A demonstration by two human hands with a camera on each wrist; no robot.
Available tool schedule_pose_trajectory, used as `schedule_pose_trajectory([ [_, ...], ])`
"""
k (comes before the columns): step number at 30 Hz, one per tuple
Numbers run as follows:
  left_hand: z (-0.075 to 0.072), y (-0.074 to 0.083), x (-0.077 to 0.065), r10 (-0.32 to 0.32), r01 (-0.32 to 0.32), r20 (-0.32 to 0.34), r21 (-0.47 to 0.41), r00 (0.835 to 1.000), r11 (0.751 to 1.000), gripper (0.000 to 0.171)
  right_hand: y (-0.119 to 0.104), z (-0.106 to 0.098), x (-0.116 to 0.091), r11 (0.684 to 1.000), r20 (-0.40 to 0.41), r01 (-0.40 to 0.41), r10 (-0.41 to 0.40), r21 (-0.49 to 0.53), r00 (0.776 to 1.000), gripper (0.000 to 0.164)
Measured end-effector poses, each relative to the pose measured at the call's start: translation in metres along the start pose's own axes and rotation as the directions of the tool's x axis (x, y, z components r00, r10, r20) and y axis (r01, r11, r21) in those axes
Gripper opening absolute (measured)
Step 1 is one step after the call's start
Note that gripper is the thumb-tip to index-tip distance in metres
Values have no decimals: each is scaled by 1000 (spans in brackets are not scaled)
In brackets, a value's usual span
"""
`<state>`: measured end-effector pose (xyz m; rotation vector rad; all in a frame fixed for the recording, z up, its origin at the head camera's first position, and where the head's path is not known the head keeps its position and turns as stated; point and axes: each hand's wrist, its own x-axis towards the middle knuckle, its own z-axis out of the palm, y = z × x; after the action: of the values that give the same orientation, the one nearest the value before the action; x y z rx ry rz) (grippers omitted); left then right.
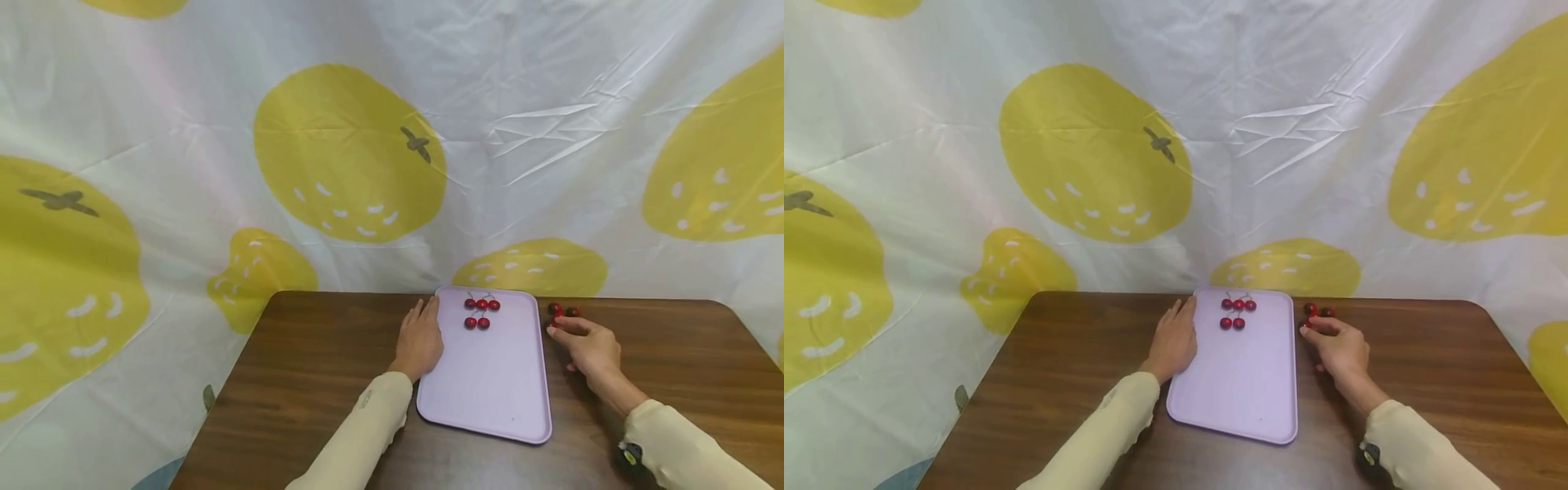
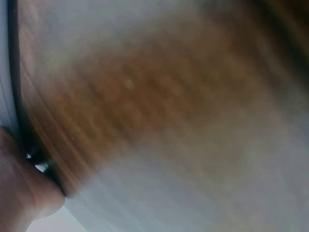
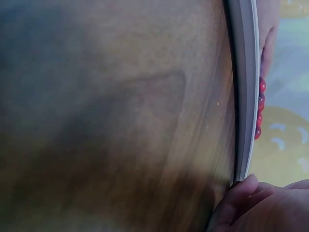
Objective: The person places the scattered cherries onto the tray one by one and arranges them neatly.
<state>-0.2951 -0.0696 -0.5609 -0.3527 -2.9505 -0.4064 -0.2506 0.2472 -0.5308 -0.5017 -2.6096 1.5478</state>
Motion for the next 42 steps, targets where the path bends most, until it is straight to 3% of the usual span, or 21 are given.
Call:
schedule_pose_trajectory([
  [10, -2, 1, 0, 4, -4, -6, 17, 1000, 1000, 53, -5, 3, 7, 995, -17, 8, -10, -96, 1000, 45],
  [26, -3, 2, -2, 5, -5, -1, -3, 1000, 1000, 53, -9, 9, 4, 988, -22, 40, -44, -150, 999, 42],
  [34, -3, 3, -1, 4, -4, 2, 4, 1000, 1000, 53, -7, 7, 2, 987, -22, 58, -62, -149, 998, 40],
  [42, 2, 1, -1, 9, -10, -25, -16, 1000, 1000, 52, -4, 3, -14, 994, -57, 81, -85, -75, 995, 37],
])
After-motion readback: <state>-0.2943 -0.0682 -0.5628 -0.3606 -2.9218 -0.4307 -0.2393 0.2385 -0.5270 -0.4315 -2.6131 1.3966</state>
